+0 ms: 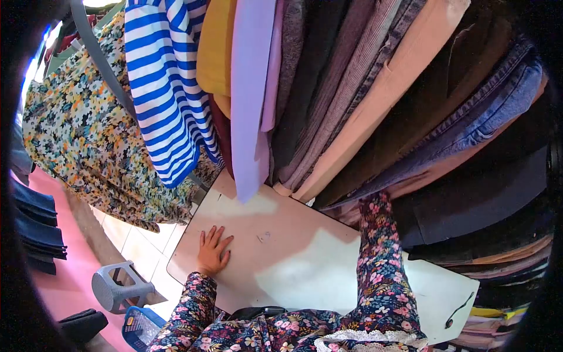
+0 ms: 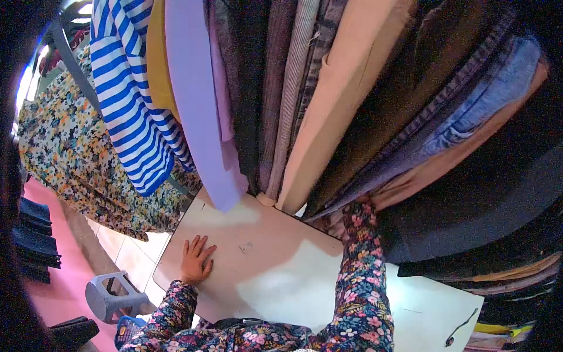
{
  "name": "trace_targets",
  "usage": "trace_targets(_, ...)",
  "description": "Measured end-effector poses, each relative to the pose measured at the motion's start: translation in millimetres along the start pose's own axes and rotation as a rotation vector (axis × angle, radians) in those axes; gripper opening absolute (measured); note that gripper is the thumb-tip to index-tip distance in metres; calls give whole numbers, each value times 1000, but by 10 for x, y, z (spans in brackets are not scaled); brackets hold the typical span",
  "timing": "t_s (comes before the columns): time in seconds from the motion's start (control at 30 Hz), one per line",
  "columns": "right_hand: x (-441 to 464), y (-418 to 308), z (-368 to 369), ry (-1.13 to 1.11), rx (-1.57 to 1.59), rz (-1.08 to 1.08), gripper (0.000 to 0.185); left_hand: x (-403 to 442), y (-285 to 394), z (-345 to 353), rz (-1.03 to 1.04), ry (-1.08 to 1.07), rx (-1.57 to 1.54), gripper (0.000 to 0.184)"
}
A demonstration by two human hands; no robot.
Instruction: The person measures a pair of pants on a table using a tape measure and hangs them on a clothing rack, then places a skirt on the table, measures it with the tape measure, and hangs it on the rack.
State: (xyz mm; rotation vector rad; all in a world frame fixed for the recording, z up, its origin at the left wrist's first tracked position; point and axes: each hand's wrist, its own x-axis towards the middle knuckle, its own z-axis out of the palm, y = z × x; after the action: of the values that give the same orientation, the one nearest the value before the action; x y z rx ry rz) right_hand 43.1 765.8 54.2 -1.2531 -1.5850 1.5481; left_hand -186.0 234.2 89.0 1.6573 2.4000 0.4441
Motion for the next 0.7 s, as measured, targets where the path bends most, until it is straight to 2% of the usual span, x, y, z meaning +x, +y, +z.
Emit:
trace_targets(0.2, -715, -174, -146, 152, 691, -71, 47, -34, -21, 20, 16, 10, -4, 46)
trace_targets(0.23, -951, -583, -146, 69, 633, -91, 55, -38, -18, 17, 13, 3, -11, 47)
trace_targets(0.33, -1594, -1511, -206, 114, 594, -162, 58, -51, -24, 25, 31, 34, -22, 48)
trace_targets(0.47, -2351, -2759, -154, -10, 345, -634, 66, -59, -76, 70, 54, 52, -29, 48)
trace_targets(0.67, -2790, -4118, -91, 14, 274, -1021, 64, -89, -122, 113, 100, 90, -50, 46)
trace_targets(0.7, -2828, -4330, -77, 65, 285, -1019, 64, -89, -148, 140, 102, 95, -51, 45)
